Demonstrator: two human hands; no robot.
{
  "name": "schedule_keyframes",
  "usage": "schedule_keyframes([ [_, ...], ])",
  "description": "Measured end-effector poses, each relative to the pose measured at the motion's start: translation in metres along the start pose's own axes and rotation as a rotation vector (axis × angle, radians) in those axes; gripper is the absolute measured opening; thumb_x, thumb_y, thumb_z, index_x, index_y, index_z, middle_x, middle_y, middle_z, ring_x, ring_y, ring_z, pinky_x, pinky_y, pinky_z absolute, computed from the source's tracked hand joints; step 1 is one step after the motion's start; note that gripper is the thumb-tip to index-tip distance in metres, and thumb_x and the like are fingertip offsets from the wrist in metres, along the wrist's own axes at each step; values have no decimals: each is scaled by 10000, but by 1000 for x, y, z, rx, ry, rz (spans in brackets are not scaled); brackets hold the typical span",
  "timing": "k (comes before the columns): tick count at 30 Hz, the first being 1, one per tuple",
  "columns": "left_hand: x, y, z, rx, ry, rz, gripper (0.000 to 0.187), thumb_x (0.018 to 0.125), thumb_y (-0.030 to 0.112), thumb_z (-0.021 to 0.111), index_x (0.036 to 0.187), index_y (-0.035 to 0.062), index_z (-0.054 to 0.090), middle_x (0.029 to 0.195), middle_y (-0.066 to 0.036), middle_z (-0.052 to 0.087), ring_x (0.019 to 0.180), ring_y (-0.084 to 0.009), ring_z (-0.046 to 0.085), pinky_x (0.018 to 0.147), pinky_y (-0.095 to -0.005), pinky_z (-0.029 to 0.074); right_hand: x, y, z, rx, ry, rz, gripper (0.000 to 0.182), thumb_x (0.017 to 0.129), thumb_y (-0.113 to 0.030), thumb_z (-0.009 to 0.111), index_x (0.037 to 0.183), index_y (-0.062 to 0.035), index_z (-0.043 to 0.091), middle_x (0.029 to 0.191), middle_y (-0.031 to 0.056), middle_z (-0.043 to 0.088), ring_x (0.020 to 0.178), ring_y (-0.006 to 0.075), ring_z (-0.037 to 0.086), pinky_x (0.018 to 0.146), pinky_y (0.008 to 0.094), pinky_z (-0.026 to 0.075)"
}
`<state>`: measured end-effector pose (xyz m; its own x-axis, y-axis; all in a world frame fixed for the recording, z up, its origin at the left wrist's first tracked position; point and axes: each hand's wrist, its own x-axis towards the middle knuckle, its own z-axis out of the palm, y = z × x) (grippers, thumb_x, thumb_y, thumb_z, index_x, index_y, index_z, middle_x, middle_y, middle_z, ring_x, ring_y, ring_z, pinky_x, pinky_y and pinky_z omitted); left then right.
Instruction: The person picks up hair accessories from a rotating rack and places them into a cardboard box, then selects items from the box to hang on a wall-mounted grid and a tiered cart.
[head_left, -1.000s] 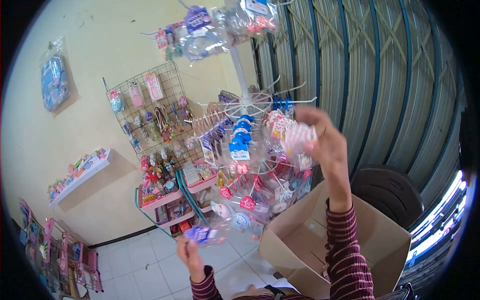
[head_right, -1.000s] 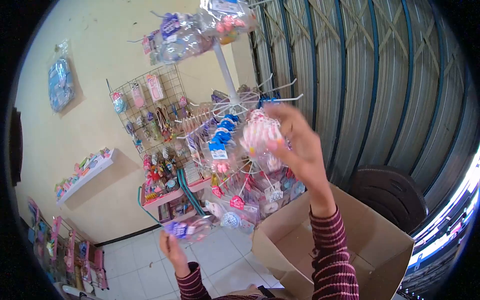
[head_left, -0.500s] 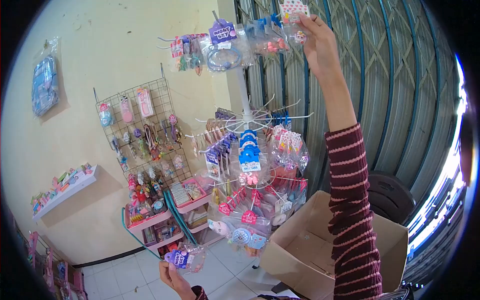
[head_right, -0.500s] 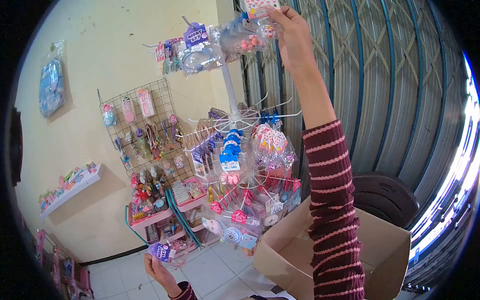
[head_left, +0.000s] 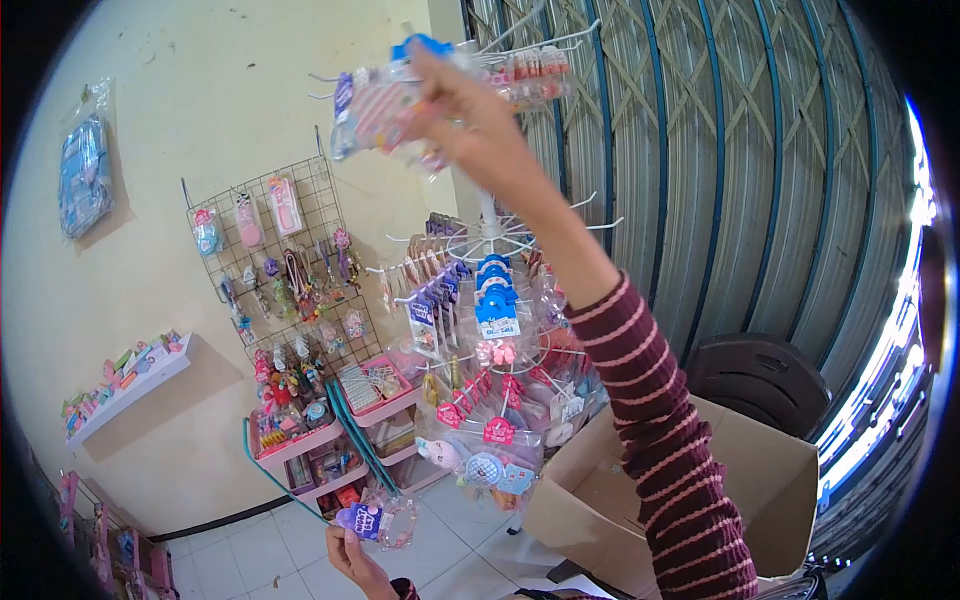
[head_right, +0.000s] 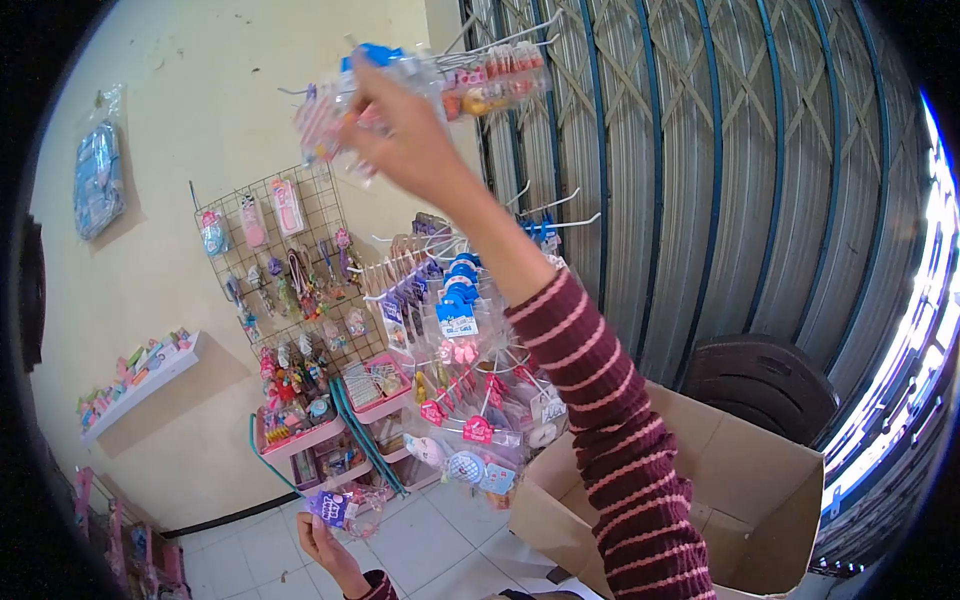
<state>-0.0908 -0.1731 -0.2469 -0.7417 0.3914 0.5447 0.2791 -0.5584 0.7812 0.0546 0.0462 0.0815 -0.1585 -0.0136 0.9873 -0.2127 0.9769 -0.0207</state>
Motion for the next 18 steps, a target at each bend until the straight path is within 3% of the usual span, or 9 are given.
schedule_keyframes([
  [3, -2, -7, -8, 3, 18, -1, 214, 804, 168, 422, 639, 73, 324, 633, 32, 267, 586, -41, 251, 522, -188, 199, -16, -3, 26, 102, -222, 69, 428, 739, -157, 559, 1116, 0, 429, 870, 63, 533, 900, 206, 495, 834, 319, 352],
  [5, -3, -11, -15, -5, 55, 11, 215, 805, 169, 423, 639, 72, 325, 633, 32, 267, 588, -42, 253, 524, -189, 203, -25, -1, 38, -90, -304, -48, 425, 722, -160, 568, 1097, -5, 440, 795, 73, 530, 895, 216, 503, 822, 331, 354],
  [8, -3, -14, -24, -1, 57, 6, 208, 810, 159, 415, 644, 71, 328, 639, 28, 283, 590, -44, 263, 532, -185, 222, -28, 7, 40, -131, -290, -70, 353, 709, -164, 572, 1008, 0, 482, 772, 95, 528, 891, 229, 508, 818, 338, 355],
  [9, -3, -14, -26, -6, 87, 15, 202, 814, 153, 408, 647, 71, 330, 644, 26, 294, 590, -45, 274, 537, -182, 235, -26, 6, 38, -136, -290, -42, 221, 708, -163, 571, 841, 0, 505, 838, 93, 547, 900, 237, 506, 820, 343, 355],
  [12, -4, -14, -29, -45, 132, -1, 191, 820, 142, 396, 655, 69, 334, 653, 22, 314, 591, -46, 294, 543, -179, 257, -22, 5, 27, -150, -175, -146, 219, 671, -157, 582, 776, 12, 491, 858, 144, 534, 836, 297, 505, 739, 350, 382],
  [13, -4, -14, -29, -79, 143, -25, 186, 823, 137, 391, 659, 67, 337, 657, 21, 322, 591, -46, 302, 545, -178, 266, -21, 2, 23, -153, -153, -100, 199, 667, -159, 591, 704, 2, 481, 889, 141, 540, 843, 280, 511, 727, 337, 399],
  [16, -4, -14, -26, -85, 144, -23, 181, 824, 138, 391, 666, 65, 346, 654, 20, 335, 589, -40, 311, 542, -176, 272, -18, -6, 5, -182, -117, -59, 178, 664, -143, 594, 702, -4, 488, 905, 140, 540, 856, 257, 512, 720, 323, 411],
  [17, -5, -16, -26, -88, 140, -27, 181, 824, 138, 391, 666, 65, 346, 654, 20, 335, 589, -40, 311, 542, -176, 272, -18, 0, 0, -203, -47, -123, 163, 673, -132, 597, 691, -7, 493, 871, 99, 557, 802, 192, 536, 674, 284, 429],
  [18, -5, -19, -26, -84, 124, -34, 180, 825, 137, 392, 666, 66, 346, 653, 20, 341, 587, -40, 310, 540, -176, 272, -17, 1, -7, -209, -48, -122, 163, 673, -132, 597, 691, -7, 493, 871, 99, 557, 802, 192, 536, 674, 284, 429],
])
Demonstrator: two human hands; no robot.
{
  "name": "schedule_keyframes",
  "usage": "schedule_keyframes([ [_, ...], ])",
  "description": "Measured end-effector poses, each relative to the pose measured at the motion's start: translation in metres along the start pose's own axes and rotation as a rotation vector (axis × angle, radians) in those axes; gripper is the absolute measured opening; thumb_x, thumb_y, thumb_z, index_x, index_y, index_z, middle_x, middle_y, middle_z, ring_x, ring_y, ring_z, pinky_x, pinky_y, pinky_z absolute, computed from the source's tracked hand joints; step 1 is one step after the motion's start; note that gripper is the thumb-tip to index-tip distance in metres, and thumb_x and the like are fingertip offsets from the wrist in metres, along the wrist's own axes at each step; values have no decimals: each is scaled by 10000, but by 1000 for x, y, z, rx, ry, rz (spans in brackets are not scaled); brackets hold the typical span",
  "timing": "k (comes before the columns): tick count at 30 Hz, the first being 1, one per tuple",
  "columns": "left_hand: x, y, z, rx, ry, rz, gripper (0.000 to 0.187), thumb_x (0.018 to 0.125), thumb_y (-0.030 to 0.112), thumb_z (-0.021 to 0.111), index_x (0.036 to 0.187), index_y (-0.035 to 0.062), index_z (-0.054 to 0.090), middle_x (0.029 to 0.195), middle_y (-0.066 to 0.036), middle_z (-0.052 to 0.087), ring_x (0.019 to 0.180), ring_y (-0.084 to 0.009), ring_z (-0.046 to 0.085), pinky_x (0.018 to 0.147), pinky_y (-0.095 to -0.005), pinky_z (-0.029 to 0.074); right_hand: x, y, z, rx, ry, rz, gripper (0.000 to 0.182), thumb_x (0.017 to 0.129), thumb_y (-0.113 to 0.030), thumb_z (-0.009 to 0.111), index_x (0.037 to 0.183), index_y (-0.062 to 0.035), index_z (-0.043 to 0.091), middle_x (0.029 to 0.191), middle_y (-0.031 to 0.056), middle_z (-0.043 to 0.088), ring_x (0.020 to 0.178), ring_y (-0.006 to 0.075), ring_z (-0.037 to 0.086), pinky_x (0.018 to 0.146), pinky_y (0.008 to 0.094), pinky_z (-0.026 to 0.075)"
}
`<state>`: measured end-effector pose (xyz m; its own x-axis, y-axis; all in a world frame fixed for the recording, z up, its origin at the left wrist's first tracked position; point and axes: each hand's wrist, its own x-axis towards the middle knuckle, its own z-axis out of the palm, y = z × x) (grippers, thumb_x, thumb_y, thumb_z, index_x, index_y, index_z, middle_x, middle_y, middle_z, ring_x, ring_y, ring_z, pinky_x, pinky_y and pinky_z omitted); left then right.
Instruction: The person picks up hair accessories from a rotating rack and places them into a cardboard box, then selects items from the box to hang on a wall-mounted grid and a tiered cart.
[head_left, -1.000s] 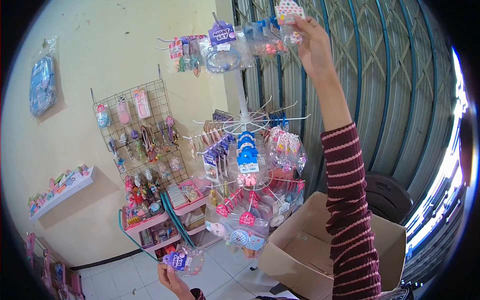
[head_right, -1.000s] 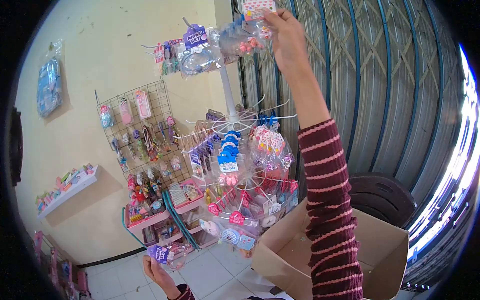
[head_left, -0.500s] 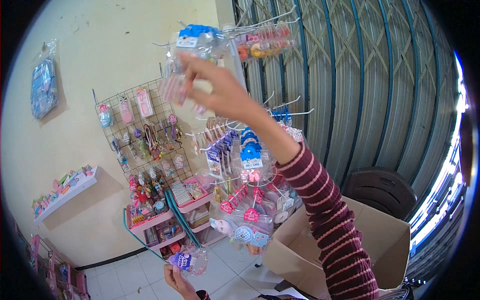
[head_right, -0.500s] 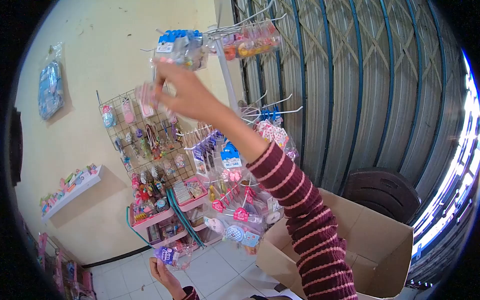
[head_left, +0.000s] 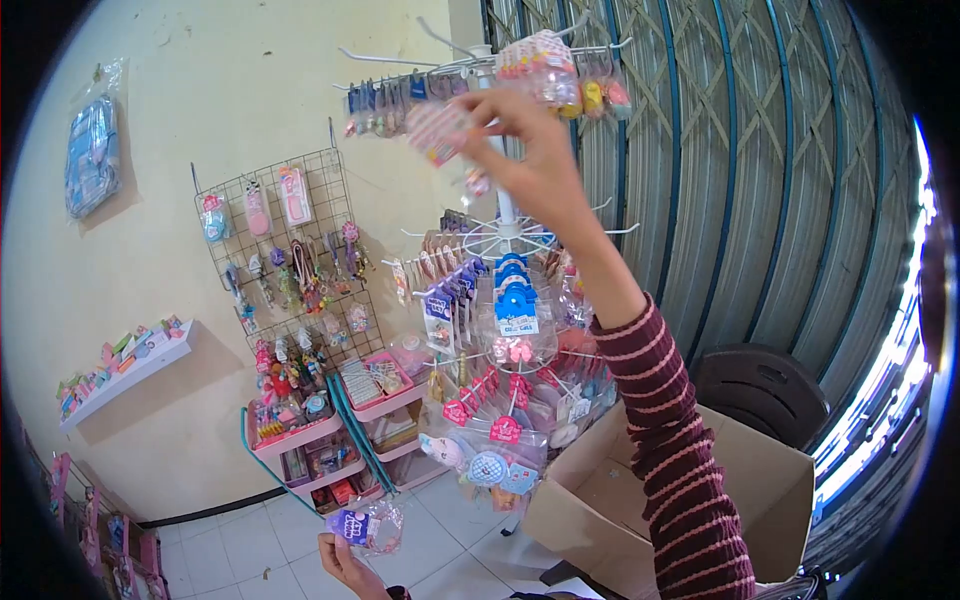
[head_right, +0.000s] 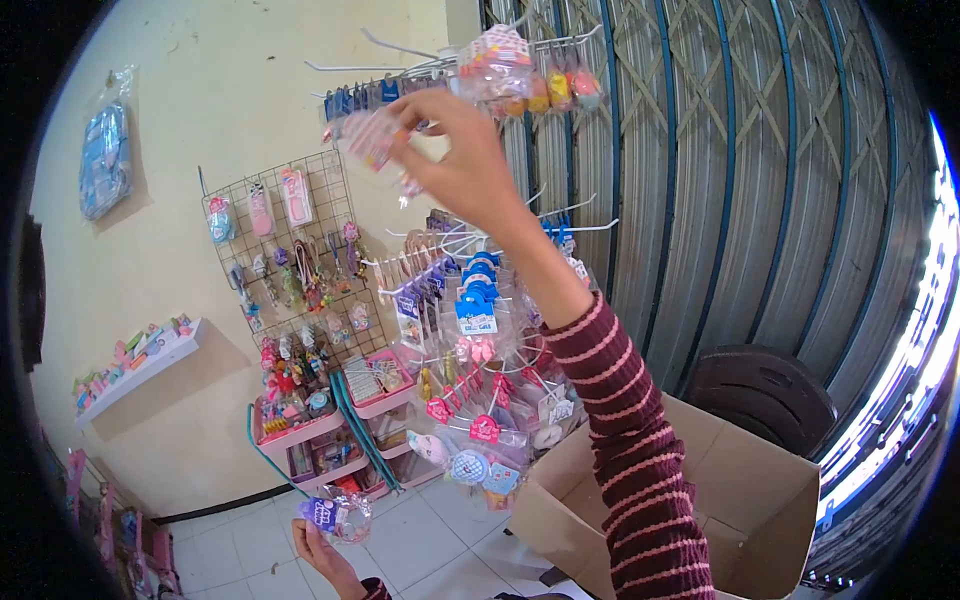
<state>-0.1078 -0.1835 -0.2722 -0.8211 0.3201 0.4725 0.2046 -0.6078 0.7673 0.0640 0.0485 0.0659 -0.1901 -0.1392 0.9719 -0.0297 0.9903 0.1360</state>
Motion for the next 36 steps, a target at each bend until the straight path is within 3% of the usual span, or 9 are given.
schedule_keyframes([
  [5, -1, -5, 1, 39, -35, -11, 180, 826, 135, 391, 664, 70, 346, 646, 22, 353, 579, -37, 306, 532, -176, 265, 13, 0, -45, 393, 513, 379, 78, 766, -104, 536, 741, -33, 517, 727, 19, 535, 655, 62, 518, 572, 172, 408],
  [15, 1, -6, 13, 46, -88, -40, 193, 821, 134, 404, 652, 73, 333, 632, 37, 302, 582, -34, 287, 530, -180, 243, 53, 11, -39, 309, 396, 284, 205, 696, -171, 583, 728, 22, 520, 582, 91, 563, 484, 118, 552, 433, 207, 405],
  [21, 8, 4, 35, 33, -64, -25, 232, 806, 167, 438, 624, 47, 358, 607, 18, 354, 579, -55, 310, 534, -197, 259, 59, 8, -27, 60, 289, 301, 212, 709, -197, 602, 752, -1, 534, 624, 44, 563, 554, 42, 496, 476, 169, 363],
  [24, 14, 17, 51, -16, -93, -39, 208, 801, 137, 427, 625, 48, 359, 602, 18, 339, 583, -59, 303, 539, -204, 256, 65, -7, -24, -167, 304, 279, 241, 677, -223, 608, 744, 2, 552, 605, 61, 569, 533, 72, 513, 497, 190, 390],
  [26, 21, 17, 55, -26, -134, 0, 189, 796, 123, 427, 627, 52, 377, 625, 14, 364, 591, -60, 310, 550, -202, 259, 72, -22, -23, -503, 229, 300, 211, 691, -121, 585, 791, 58, 535, 746, 206, 569, 693, 264, 581, 593, 296, 451],
  [29, 49, 27, 74, -244, -266, -24, 132, 824, 172, 406, 768, 53, 416, 752, -4, 437, 708, -72, 417, 639, -215, 339, 76, -21, -17, -439, 261, 165, 183, 700, -82, 501, 766, 86, 529, 620, 219, 545, 583, 272, 566, 533, 301, 418],
  [32, 100, 75, 119, -462, -472, 22, 260, 849, 203, 359, 991, 4, 450, 967, -72, 504, 915, -147, 478, 816, -298, 362, 83, -20, -16, -506, 180, 245, 228, 687, -133, 564, 843, 33, 556, 701, 194, 573, 615, 280, 571, 557, 320, 433],
  [33, 122, 89, 137, -479, -509, 72, 304, 855, 211, 351, 1054, -3, 433, 995, -75, 493, 931, -150, 470, 834, -311, 351, 83, -18, -17, -504, 173, 238, 228, 687, -133, 564, 843, 33, 556, 701, 194, 573, 615, 280, 571, 557, 320, 433],
  [36, 180, 127, 192, -406, -484, 142, 230, 821, 242, 439, 927, 44, 491, 907, -1, 503, 843, -93, 462, 736, -267, 350, 80, -9, -19, -527, 186, 104, 275, 636, -247, 604, 733, 8, 566, 600, 84, 574, 510, 122, 534, 520, 227, 421],
])
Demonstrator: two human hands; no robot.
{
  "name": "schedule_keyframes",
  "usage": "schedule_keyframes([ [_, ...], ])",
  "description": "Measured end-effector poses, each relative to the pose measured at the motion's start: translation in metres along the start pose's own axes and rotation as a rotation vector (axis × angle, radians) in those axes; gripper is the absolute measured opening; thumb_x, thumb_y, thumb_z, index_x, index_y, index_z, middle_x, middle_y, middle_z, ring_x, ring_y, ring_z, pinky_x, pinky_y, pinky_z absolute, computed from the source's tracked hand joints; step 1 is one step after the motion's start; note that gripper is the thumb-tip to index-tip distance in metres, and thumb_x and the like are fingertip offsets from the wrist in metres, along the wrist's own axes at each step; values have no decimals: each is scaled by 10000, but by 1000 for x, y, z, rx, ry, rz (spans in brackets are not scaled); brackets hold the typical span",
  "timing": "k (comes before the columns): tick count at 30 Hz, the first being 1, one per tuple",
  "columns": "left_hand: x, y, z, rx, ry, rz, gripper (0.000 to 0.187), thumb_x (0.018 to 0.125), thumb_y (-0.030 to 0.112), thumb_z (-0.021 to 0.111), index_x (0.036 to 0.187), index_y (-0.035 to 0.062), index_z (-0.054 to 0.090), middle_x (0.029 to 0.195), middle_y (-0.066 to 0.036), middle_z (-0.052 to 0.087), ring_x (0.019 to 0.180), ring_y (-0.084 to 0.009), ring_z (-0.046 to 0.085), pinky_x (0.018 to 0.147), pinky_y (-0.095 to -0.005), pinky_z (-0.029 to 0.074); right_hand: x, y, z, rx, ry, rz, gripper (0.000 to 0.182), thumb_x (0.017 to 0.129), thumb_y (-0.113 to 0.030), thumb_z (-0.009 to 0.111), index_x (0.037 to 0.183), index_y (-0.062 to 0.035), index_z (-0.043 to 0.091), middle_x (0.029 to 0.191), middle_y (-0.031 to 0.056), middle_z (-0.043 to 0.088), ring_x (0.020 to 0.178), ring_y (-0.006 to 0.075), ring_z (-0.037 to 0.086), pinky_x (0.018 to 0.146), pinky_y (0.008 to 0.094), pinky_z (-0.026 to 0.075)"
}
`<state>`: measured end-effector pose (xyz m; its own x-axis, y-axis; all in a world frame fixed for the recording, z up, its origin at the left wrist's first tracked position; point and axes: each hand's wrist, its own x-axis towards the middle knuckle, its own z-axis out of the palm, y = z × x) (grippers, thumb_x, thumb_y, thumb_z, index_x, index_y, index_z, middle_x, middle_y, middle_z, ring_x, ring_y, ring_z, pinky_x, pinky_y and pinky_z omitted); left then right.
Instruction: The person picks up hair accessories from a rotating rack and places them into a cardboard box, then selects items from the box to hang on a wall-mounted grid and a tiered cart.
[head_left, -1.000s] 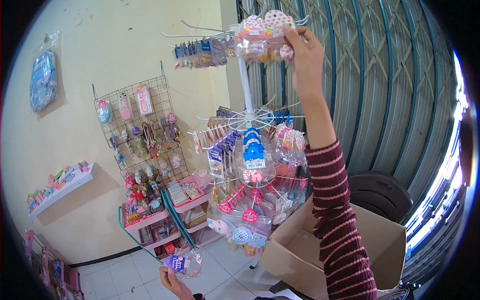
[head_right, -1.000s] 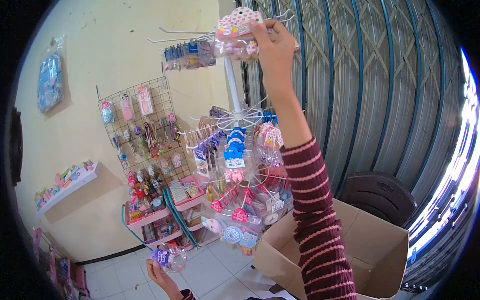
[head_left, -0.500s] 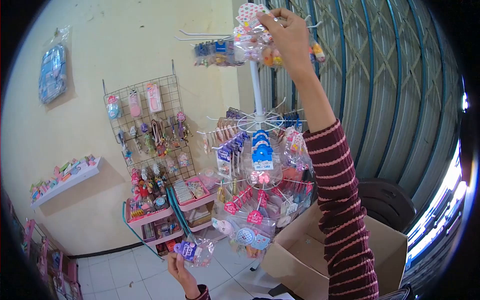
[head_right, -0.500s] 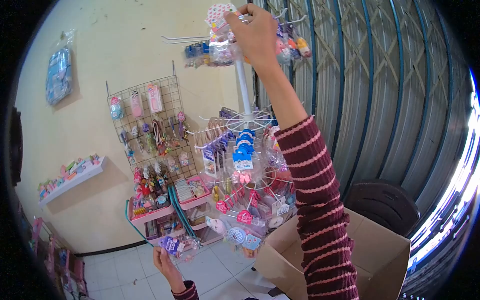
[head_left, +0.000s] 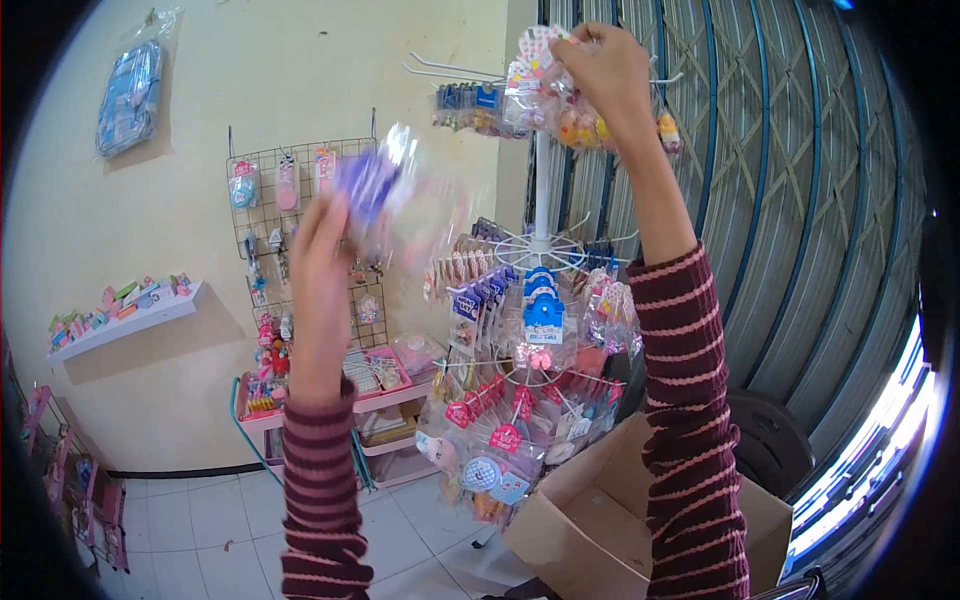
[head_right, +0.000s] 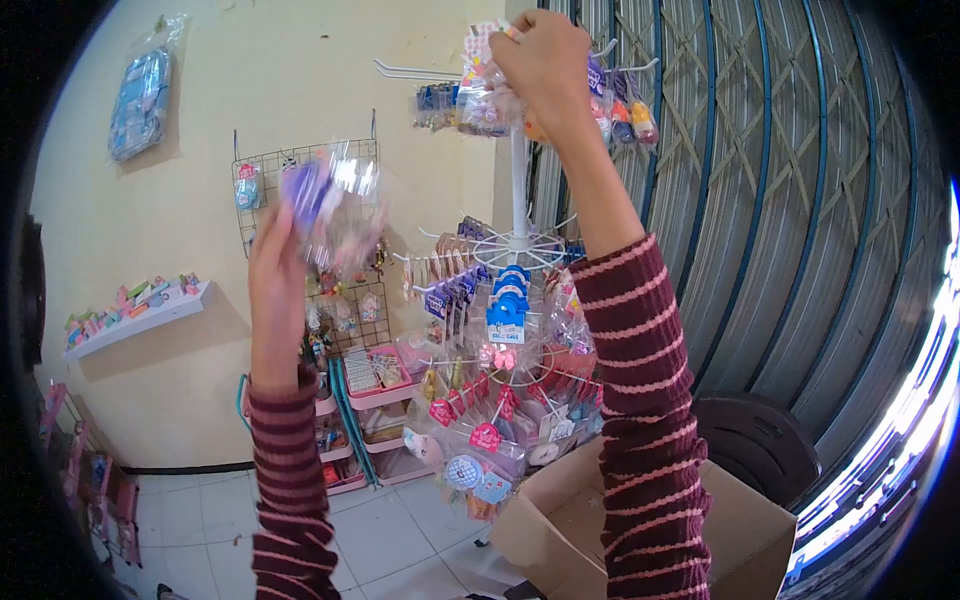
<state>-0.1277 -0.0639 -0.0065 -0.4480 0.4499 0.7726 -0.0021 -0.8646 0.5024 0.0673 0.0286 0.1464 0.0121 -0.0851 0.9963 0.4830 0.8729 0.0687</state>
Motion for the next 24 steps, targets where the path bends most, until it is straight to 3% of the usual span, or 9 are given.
schedule_keyframes([
  [2, 45, 3, 16, 132, -19, 53, 208, 795, 283, 480, 828, 82, 519, 823, 26, 505, 779, -70, 452, 670, -233, 343, -1, 5, -1, 106, -107, 169, 221, 615, -161, 538, 626, 59, 538, 494, 157, 528, 460, 185, 555, 475, 275, 433],
  [6, 86, 4, 36, 276, -132, 40, 177, 803, 295, 473, 813, 126, 525, 766, 51, 494, 758, -40, 431, 646, -208, 326, -9, 45, 8, 12, -142, 283, 213, 619, -163, 548, 624, 50, 540, 514, 159, 538, 499, 231, 559, 523, 292, 439],
  [9, 85, 0, 43, 391, -143, 139, 225, 793, 306, 478, 789, 88, 534, 726, 34, 495, 683, -53, 428, 594, -213, 326, -14, 74, 9, -41, -120, 297, 214, 636, -171, 564, 667, 39, 535, 551, 155, 551, 559, 274, 562, 569, 317, 436],
  [12, 85, -8, 40, 409, -175, 210, 233, 796, 304, 479, 778, 78, 531, 693, 42, 496, 654, -47, 421, 568, -198, 317, -27, 67, -11, -211, 33, 190, 261, 656, -195, 591, 797, 15, 525, 669, 148, 570, 651, 283, 566, 591, 337, 428],
  [14, 86, -11, 40, 411, -176, 246, 225, 798, 295, 481, 778, 77, 529, 686, 42, 497, 650, -45, 420, 563, -193, 314, -34, 50, -26, -414, 434, -183, 344, 670, -217, 606, 925, -18, 490, 784, 150, 557, 725, 300, 549, 610, 352, 423],
  [15, 86, -12, 41, 414, -172, 284, 216, 800, 285, 482, 778, 75, 528, 680, 42, 499, 645, -43, 419, 558, -188, 311, -37, 43, -31, -417, 435, -178, 344, 670, -217, 606, 925, -18, 490, 784, 150, 557, 725, 300, 549, 610, 352, 423],
  [18, 82, -13, 48, 387, -230, 305, 219, 798, 276, 487, 767, 62, 522, 684, 34, 501, 645, -42, 421, 553, -184, 308, -50, 29, -34, -196, 328, -303, 388, 678, -254, 622, 955, -27, 474, 838, 134, 546, 754, 255, 544, 610, 329, 428],
  [20, 75, -15, 55, 390, -351, 307, 218, 797, 265, 492, 760, 52, 519, 678, 30, 499, 641, -43, 424, 552, -182, 311, -63, 21, -24, 415, -98, 67, 412, 681, -280, 635, 960, -17, 485, 828, 121, 556, 707, 180, 544, 566, 295, 422],
  [24, 58, -32, 65, 426, -696, 222, 217, 799, 232, 495, 742, 23, 504, 659, 11, 496, 614, -54, 434, 552, -188, 330, -88, 28, -14, 553, -405, 208, 373, 677, -288, 646, 889, -1, 538, 727, 80, 573, 612, 98, 516, 510, 248, 390],
])
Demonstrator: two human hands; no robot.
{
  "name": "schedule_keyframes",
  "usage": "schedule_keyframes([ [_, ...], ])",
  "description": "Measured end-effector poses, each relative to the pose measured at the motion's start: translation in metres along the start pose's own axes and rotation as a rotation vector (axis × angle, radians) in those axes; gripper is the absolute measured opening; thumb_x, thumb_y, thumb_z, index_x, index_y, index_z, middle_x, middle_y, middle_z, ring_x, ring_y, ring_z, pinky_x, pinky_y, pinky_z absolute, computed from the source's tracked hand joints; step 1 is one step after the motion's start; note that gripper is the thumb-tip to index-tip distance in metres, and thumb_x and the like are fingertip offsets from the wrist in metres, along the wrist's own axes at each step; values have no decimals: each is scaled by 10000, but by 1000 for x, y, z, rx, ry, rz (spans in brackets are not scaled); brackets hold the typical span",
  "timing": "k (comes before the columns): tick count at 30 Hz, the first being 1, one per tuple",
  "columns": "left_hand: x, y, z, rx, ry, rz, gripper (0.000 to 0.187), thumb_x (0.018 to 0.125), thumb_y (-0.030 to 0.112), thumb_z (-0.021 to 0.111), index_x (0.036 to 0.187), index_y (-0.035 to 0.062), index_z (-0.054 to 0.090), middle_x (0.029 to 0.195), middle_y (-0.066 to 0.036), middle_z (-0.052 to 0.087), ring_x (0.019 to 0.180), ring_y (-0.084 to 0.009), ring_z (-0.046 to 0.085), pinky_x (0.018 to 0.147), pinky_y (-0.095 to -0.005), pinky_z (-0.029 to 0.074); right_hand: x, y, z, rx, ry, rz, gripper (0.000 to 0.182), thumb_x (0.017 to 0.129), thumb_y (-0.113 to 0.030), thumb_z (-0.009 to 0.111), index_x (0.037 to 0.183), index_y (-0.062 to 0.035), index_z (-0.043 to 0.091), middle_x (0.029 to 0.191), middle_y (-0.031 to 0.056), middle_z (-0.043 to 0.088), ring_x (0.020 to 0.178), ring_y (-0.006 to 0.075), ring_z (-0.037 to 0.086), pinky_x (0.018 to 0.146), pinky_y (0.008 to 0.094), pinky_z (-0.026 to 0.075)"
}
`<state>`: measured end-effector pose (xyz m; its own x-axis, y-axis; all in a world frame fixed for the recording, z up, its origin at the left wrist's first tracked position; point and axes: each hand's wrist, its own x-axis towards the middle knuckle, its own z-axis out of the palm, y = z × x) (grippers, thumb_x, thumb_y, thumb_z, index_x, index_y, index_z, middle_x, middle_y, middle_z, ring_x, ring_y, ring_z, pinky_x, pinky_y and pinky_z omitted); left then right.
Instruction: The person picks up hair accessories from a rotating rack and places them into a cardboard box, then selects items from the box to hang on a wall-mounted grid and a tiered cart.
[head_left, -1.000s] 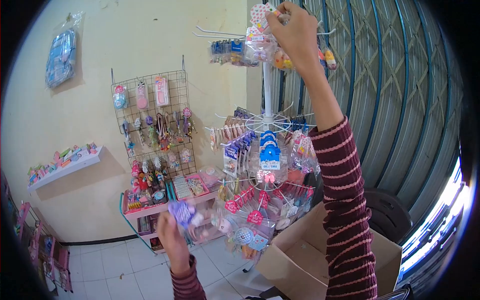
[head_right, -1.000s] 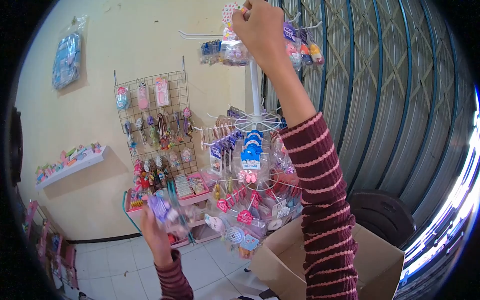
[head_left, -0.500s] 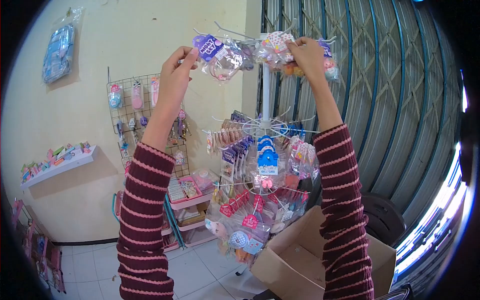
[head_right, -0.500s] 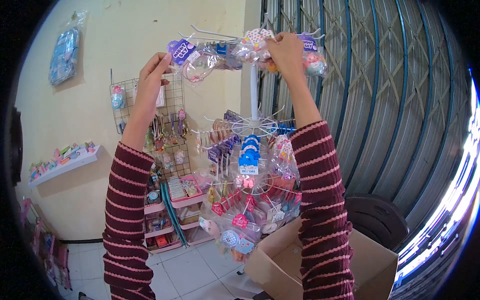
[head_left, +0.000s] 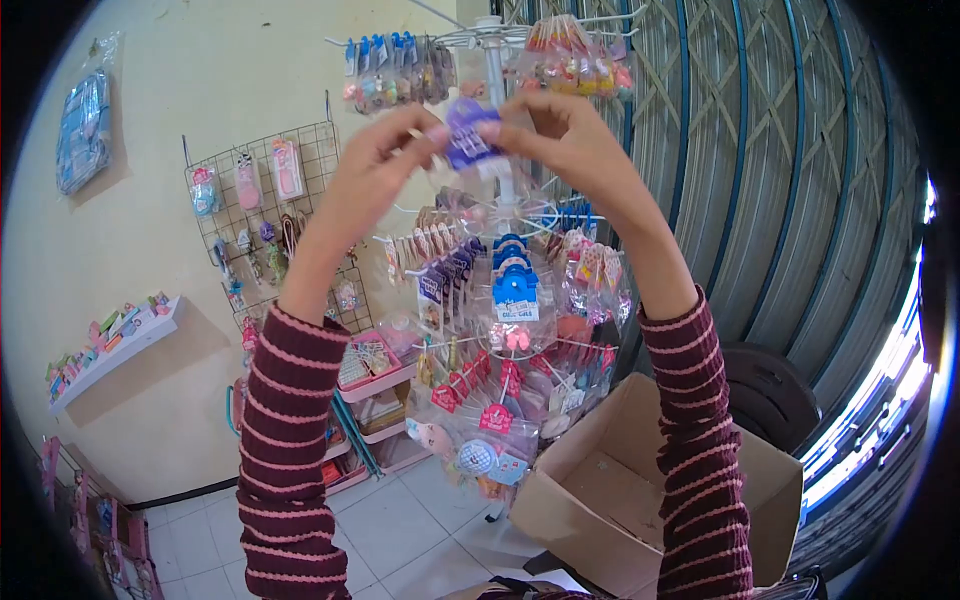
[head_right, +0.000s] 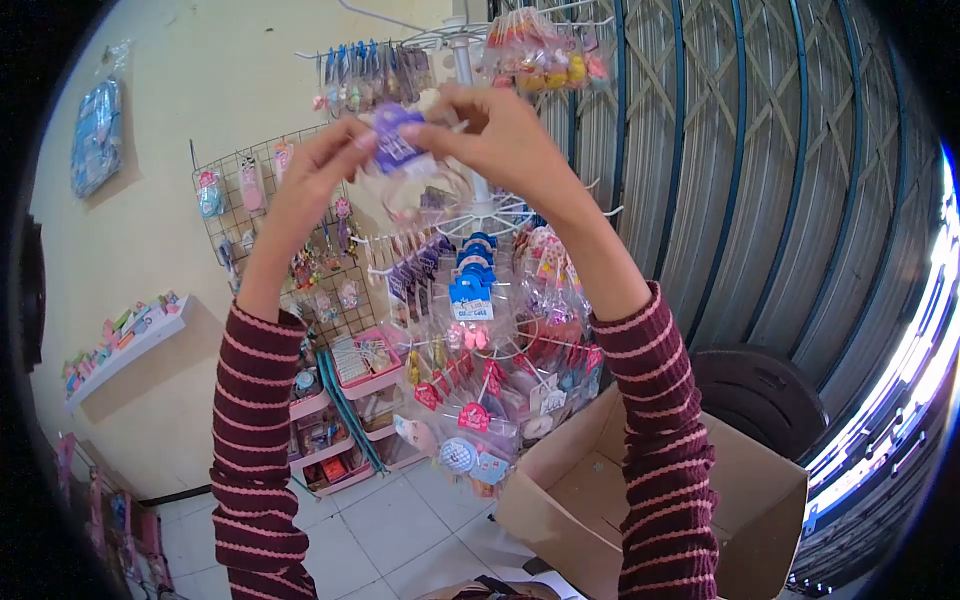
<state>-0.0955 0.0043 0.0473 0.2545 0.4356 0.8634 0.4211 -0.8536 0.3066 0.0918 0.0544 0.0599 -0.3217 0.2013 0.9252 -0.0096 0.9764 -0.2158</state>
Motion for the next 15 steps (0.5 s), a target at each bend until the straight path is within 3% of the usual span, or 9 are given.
schedule_keyframes([
  [2, -7, -2, 11, 71, -47, -52, 217, 804, 215, 489, 741, 8, 496, 643, -4, 489, 592, -62, 437, 548, -198, 345, -10, 1, -3, 38, -201, 268, 301, 672, -267, 649, 773, 7, 580, 588, 40, 555, 519, 61, 473, 480, 214, 357],
  [3, -11, -7, 16, 33, -39, -75, 224, 806, 217, 485, 735, 4, 494, 629, -8, 485, 579, -71, 438, 549, -203, 351, -14, 2, -2, -1, -174, 264, 269, 680, -256, 639, 694, 7, 584, 512, 6, 524, 484, 40, 445, 474, 189, 335],
  [6, -14, -26, 19, 54, 19, -73, 227, 811, 234, 474, 790, 9, 493, 685, -20, 505, 616, -90, 454, 563, -212, 365, -20, 4, -9, -38, -148, 314, 259, 683, -249, 634, 704, 3, 582, 522, 14, 527, 486, 42, 447, 468, 192, 332],
  [8, -8, -34, 13, 206, 557, 26, 270, 810, 269, 474, 870, 6, 463, 851, -55, 506, 730, -114, 452, 621, -242, 370, -20, 9, -15, -17, -143, 314, 256, 685, -247, 631, 701, 4, 579, 519, 13, 522, 482, 41, 443, 465, 194, 331],
  [10, 11, -40, -13, 160, 728, -8, 415, 815, 354, 442, 1007, -13, 423, 1043, -100, 455, 927, -146, 429, 748, -260, 353, -21, 7, -20, -72, -118, 305, 247, 688, -231, 630, 692, 9, 573, 518, 9, 518, 479, 38, 438, 462, 193, 330],
  [11, 24, -43, -25, 159, 744, -5, 415, 815, 354, 442, 1007, -13, 423, 1043, -100, 455, 927, -146, 429, 748, -260, 353, -22, 5, -22, -77, -130, 295, 247, 688, -231, 630, 692, 9, 573, 518, 9, 518, 479, 38, 438, 462, 193, 330],
  [13, 49, -39, -46, 12, 737, -9, 530, 825, 465, 326, 1103, 22, 408, 1113, -96, 456, 1044, -168, 393, 904, -284, 249, -24, -1, -26, -147, -109, 269, 228, 696, -207, 626, 691, 13, 565, 518, 5, 515, 476, 36, 435, 456, 187, 322],
  [14, 58, -35, -50, 17, 746, 1, 530, 825, 465, 326, 1103, 22, 408, 1113, -96, 456, 1044, -168, 393, 904, -284, 249, -25, -3, -28, -147, -112, 255, 228, 696, -207, 626, 691, 13, 565, 518, 5, 515, 476, 36, 435, 456, 187, 322],
  [15, 66, -25, -48, -17, 617, 16, 574, 815, 493, 311, 1139, 25, 382, 1130, -96, 448, 1061, -175, 383, 912, -297, 244, -28, -5, -30, -122, -90, 251, 221, 701, -200, 623, 696, 13, 562, 518, 4, 513, 478, 32, 432, 452, 183, 317],
])
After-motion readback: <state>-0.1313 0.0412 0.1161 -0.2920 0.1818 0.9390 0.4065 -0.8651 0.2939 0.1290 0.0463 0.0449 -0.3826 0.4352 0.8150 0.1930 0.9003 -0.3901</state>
